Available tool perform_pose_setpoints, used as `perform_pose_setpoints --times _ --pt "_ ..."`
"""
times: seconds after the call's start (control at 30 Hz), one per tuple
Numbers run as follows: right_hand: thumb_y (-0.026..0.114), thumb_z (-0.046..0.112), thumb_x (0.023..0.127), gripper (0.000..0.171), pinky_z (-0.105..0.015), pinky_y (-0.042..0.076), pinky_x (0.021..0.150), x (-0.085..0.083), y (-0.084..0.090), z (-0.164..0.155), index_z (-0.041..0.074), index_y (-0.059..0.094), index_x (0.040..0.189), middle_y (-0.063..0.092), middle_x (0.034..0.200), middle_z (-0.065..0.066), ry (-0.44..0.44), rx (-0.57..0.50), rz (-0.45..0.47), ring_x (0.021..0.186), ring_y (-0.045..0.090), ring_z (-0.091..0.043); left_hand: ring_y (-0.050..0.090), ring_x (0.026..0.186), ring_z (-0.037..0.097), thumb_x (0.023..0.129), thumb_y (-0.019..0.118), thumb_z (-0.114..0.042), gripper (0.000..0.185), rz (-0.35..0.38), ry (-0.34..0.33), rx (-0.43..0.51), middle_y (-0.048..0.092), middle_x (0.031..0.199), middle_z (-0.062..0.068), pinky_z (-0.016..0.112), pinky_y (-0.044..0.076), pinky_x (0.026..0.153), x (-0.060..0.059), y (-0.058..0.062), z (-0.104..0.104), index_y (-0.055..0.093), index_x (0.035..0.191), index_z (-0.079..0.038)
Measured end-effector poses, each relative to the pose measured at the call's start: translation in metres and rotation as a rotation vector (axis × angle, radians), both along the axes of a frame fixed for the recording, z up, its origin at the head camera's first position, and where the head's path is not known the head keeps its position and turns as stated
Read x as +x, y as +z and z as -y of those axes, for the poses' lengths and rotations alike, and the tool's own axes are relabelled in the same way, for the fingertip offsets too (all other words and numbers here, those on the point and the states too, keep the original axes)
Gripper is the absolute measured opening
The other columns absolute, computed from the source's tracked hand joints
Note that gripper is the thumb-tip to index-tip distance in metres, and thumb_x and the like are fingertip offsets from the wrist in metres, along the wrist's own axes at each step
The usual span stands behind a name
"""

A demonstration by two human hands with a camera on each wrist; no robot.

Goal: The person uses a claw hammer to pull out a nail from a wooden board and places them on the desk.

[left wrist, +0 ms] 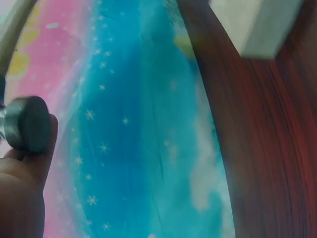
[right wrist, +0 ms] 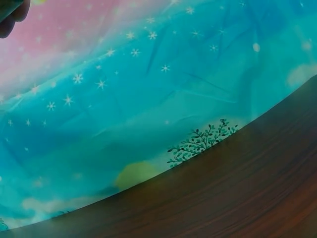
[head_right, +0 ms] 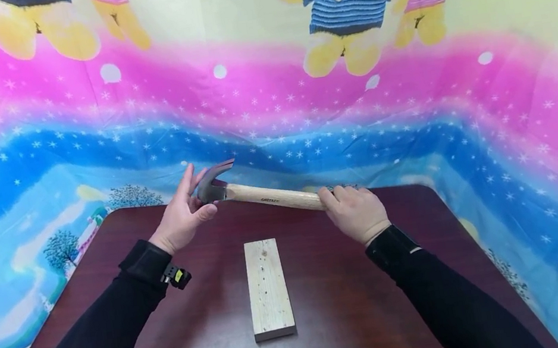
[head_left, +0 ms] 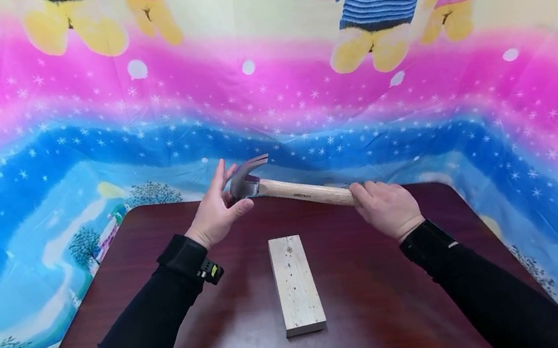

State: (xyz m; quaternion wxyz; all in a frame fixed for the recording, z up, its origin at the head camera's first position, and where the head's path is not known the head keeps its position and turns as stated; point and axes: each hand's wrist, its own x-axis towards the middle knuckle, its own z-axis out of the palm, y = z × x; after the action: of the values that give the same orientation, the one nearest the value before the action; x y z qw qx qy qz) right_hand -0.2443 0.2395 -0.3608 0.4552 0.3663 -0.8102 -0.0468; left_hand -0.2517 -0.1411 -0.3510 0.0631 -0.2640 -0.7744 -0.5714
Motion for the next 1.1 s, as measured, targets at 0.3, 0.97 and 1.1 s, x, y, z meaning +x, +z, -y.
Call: perform_pose_setpoints --times 0.3,0.97,1.1 --pt "0.040 0.018 0.102 0.024 -0.038 0.040 0.037 0.005 0.000 0.003 0.003 0.057 0.103 0.051 0.068 -0.010 -0.055 0.014 -0.001 0.051 0.053 -0.029 0.055 0.121 0.023 0.078 0.071 -0.067 0.119 0.030 -0.005 0.036 0.050 0.145 0.009 0.044 0.046 0.098 0.004 0.005 -0.004 0.000 0.161 -0.021" --pt "0.036 0.025 0.109 0.029 -0.040 0.041 0.039 0.009 0.007 0.016 0.006 0.056 0.105 0.049 0.068 -0.009 -0.017 0.033 0.013 0.052 0.053 -0.031 0.065 0.062 0.030 0.095 0.066 -0.041 0.036 0.054 0.074 0.095 0.068 0.080 0.016 0.033 0.046 0.046 0.012 0.001 -0.002 0.061 0.111 -0.009" --pt "0.050 0.020 0.101 0.017 -0.040 0.043 0.039 0.008 0.009 0.015 0.006 0.057 0.105 0.051 0.068 -0.009 -0.006 0.044 0.049 0.053 0.054 -0.030 0.064 0.059 0.036 0.097 0.064 -0.041 0.036 0.018 0.092 0.081 0.069 0.078 0.011 0.036 0.049 0.045 0.012 -0.001 -0.001 0.058 0.105 -0.006"
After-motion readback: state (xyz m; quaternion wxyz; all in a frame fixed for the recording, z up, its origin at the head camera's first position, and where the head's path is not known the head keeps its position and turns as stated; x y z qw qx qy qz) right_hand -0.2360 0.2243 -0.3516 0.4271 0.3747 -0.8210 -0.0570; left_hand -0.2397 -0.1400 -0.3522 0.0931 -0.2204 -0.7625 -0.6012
